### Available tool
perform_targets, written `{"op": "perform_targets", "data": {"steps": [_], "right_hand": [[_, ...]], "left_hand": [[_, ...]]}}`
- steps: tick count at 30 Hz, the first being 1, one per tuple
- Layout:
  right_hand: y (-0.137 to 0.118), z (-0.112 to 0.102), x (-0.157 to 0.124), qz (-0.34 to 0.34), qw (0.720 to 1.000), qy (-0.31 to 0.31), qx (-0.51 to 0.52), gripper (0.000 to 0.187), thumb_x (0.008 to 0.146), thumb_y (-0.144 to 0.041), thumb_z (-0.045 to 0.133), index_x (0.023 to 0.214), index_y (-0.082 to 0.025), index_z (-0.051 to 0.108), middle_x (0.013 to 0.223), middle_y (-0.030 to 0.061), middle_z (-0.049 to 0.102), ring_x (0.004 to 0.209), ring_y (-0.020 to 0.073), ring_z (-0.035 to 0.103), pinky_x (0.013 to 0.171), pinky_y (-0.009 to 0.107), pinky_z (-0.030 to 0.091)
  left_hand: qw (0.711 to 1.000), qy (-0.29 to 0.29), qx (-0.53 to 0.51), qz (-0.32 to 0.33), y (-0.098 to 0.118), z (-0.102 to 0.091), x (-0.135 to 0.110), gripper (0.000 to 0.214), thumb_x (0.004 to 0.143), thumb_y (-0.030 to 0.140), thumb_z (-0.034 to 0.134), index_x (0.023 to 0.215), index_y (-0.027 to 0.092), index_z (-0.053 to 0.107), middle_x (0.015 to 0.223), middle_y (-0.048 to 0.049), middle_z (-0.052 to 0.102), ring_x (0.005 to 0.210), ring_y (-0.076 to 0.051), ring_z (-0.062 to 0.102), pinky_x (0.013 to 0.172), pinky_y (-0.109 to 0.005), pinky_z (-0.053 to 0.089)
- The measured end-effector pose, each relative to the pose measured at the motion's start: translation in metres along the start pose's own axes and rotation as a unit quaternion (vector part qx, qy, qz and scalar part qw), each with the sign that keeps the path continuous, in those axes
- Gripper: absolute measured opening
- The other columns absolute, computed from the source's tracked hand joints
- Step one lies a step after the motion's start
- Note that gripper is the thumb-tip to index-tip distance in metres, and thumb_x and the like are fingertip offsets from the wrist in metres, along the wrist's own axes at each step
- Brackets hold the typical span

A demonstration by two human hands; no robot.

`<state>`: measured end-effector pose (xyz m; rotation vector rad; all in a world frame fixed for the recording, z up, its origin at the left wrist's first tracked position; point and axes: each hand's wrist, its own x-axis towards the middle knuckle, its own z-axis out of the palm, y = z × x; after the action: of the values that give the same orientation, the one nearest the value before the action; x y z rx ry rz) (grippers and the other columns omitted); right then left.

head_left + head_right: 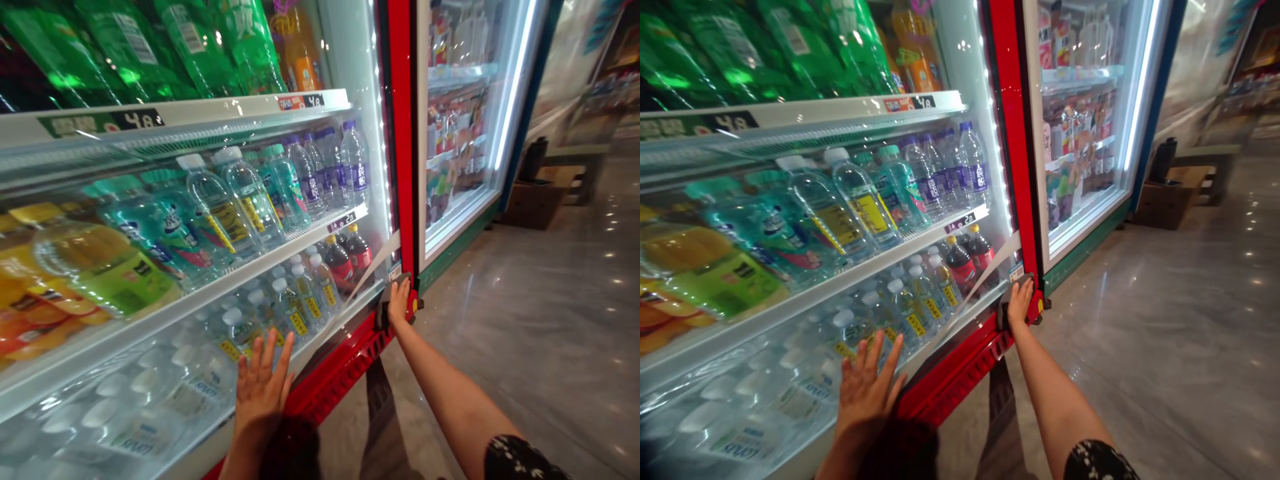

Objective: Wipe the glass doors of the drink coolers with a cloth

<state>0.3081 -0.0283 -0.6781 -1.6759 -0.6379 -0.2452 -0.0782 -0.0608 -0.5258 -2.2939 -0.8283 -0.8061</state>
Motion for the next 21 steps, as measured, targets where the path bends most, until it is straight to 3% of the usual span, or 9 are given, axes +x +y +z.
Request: {"op": "perform_targets", "data": {"steps": [3, 10, 15, 19, 21], "right_hand": [[-0.009, 0.013, -0.038, 0.018, 0.999, 0.032, 0.001, 0.070, 0.102, -0.046, 0.010, 0.160, -0.011, -0.006, 0.167, 0.0179, 0.009, 0.154, 0.0256, 0.015, 0.123, 0.055, 0.019], [-0.070, 0.039, -0.129, 0.093, 0.992, 0.083, 0.010, 0.072, 0.101, -0.048, 0.012, 0.160, -0.010, -0.008, 0.163, 0.0259, 0.018, 0.151, 0.0295, 0.025, 0.119, 0.062, 0.024], [-0.115, 0.035, -0.154, 0.132, 0.990, 0.056, 0.013, 0.076, 0.099, -0.050, 0.003, 0.159, -0.005, -0.008, 0.157, 0.0312, 0.027, 0.146, 0.0361, 0.035, 0.114, 0.068, 0.029], [-0.175, 0.026, -0.163, 0.108, 0.994, 0.009, 0.031, 0.075, 0.100, -0.050, 0.010, 0.159, -0.006, -0.006, 0.163, 0.0288, 0.013, 0.152, 0.0388, 0.016, 0.115, 0.072, 0.021], [-0.214, 0.017, -0.175, 0.025, 0.998, -0.033, 0.041, 0.074, 0.101, -0.048, 0.023, 0.161, -0.012, -0.002, 0.166, 0.0226, 0.003, 0.154, 0.0377, 0.005, 0.115, 0.071, 0.021]], "left_hand": [[1.000, 0.013, 0.015, -0.007, -0.002, -0.006, -0.008, 0.077, 0.088, 0.037, 0.068, 0.155, 0.034, 0.031, 0.166, -0.0032, 0.022, 0.154, -0.026, 0.016, 0.128, -0.047, 0.000], [0.997, 0.007, 0.068, -0.018, -0.021, -0.026, -0.043, 0.073, 0.090, 0.038, 0.066, 0.154, 0.032, 0.033, 0.163, -0.0065, 0.027, 0.153, -0.027, 0.016, 0.128, -0.052, 0.001], [0.996, -0.019, 0.091, -0.012, -0.045, -0.044, -0.070, 0.078, 0.088, 0.043, 0.067, 0.155, 0.031, 0.029, 0.163, -0.0073, 0.028, 0.154, -0.026, 0.010, 0.127, -0.053, -0.002], [0.994, -0.036, 0.105, -0.023, -0.066, -0.060, -0.089, 0.084, 0.087, 0.048, 0.067, 0.157, 0.033, 0.023, 0.163, -0.0063, 0.028, 0.154, -0.025, 0.006, 0.126, -0.053, -0.005], [0.991, -0.042, 0.122, -0.027, -0.078, -0.069, -0.097, 0.087, 0.086, 0.051, 0.068, 0.157, 0.033, 0.022, 0.163, -0.0065, 0.027, 0.154, -0.025, 0.001, 0.126, -0.055, -0.007]]}}
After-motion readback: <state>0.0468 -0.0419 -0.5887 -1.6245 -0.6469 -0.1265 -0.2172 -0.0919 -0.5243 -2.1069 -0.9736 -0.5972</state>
